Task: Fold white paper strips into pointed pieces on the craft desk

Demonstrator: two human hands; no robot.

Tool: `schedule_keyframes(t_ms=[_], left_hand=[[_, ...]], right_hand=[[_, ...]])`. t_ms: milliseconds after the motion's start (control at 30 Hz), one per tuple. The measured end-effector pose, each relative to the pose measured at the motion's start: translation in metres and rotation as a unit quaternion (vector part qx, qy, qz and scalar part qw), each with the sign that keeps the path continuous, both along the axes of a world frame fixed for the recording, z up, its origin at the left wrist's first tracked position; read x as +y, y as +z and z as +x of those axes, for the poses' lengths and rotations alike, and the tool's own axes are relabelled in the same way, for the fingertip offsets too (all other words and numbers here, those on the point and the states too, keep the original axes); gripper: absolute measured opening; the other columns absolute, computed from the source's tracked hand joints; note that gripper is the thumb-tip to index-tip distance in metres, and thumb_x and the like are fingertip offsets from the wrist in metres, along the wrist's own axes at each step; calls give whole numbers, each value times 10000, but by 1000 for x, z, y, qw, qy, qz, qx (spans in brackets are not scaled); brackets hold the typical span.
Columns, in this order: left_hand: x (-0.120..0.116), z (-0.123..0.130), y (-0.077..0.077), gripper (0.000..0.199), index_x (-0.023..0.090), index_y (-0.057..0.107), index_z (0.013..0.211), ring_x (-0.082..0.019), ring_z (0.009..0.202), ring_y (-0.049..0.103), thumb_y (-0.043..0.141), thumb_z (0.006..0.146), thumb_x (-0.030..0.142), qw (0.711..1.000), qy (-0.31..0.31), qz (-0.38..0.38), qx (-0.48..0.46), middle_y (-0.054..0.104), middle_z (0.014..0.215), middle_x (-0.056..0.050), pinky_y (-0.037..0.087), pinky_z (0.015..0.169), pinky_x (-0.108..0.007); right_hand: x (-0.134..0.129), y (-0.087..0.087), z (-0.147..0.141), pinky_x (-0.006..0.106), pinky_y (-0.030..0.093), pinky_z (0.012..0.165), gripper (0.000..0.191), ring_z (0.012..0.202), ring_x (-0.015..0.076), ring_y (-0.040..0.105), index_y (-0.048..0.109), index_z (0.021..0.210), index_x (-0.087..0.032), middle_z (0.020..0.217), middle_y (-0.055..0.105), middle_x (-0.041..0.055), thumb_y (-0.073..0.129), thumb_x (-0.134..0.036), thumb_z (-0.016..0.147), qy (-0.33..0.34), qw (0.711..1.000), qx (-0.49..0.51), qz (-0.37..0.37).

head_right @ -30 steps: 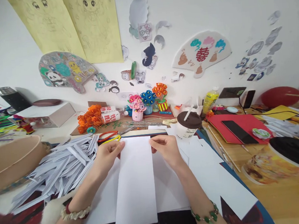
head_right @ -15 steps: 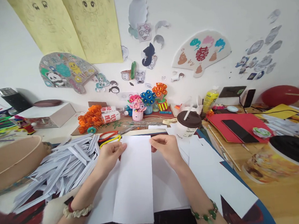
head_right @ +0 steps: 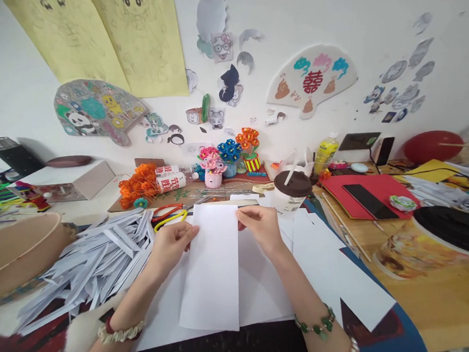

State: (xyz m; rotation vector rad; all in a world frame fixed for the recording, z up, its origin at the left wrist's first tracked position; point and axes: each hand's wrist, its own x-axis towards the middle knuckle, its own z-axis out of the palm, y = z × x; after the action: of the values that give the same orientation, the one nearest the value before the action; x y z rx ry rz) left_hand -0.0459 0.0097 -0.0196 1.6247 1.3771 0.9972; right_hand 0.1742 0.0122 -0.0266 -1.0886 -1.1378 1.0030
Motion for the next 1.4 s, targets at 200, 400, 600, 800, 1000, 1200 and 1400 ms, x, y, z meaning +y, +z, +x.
schedule_keyframes(t_ms=[200, 400, 600, 800, 1000, 1200, 1400], left_hand=[[-1, -1, 0, 408, 157, 627, 672, -119, 473, 453, 606, 725, 561, 997, -42, -54, -30, 516, 494, 25, 333, 503, -229], [-3, 1, 2, 368, 166, 587, 605, -113, 476, 427, 589, 750, 504, 1000, -10, -3, -2, 474, 468, 33, 324, 509, -230], [-7, 1, 5, 422, 172, 536, 561, -98, 476, 371, 608, 735, 550, 994, -93, -57, -6, 433, 493, 42, 270, 476, -220], [-6, -1, 4, 440, 171, 542, 582, -94, 476, 318, 596, 749, 574, 996, -77, -38, 22, 374, 488, 51, 206, 463, -222], [-4, -11, 8, 490, 177, 491, 498, -82, 435, 287, 632, 705, 597, 989, -124, -75, 30, 351, 444, 56, 177, 445, -229], [-4, -18, 11, 370, 176, 580, 592, -107, 425, 446, 638, 714, 521, 979, -155, -128, 41, 539, 456, 14, 296, 443, -216], [-2, -21, 11, 324, 161, 588, 651, -93, 426, 446, 607, 734, 475, 982, -130, -125, 50, 540, 464, 22, 334, 449, -206]], right_hand=[[2, 0, 2, 321, 534, 552, 189, 537, 154, 602, 751, 696, -165, 609, 686, 24, 781, -347, 655, -33, 999, 14, 14], [3, 0, 4, 330, 544, 568, 190, 552, 160, 610, 754, 697, -169, 628, 696, 30, 777, -352, 652, -53, 998, 11, 17], [7, -3, 9, 349, 556, 583, 223, 571, 181, 624, 755, 710, -175, 634, 702, 34, 783, -384, 637, -107, 994, 28, 23], [10, -5, 12, 349, 555, 598, 212, 576, 179, 628, 761, 731, -172, 651, 712, 27, 802, -349, 622, -135, 988, 71, 24], [14, -8, 15, 344, 553, 583, 200, 565, 178, 631, 760, 730, -166, 652, 716, 29, 813, -315, 608, -168, 980, 105, 30], [17, -9, 17, 336, 564, 603, 212, 578, 171, 641, 758, 718, -160, 672, 721, 30, 830, -304, 582, -214, 966, 140, 43], [17, -11, 17, 322, 571, 597, 197, 568, 162, 642, 757, 720, -150, 662, 721, 23, 815, -292, 596, -221, 964, 136, 52]])
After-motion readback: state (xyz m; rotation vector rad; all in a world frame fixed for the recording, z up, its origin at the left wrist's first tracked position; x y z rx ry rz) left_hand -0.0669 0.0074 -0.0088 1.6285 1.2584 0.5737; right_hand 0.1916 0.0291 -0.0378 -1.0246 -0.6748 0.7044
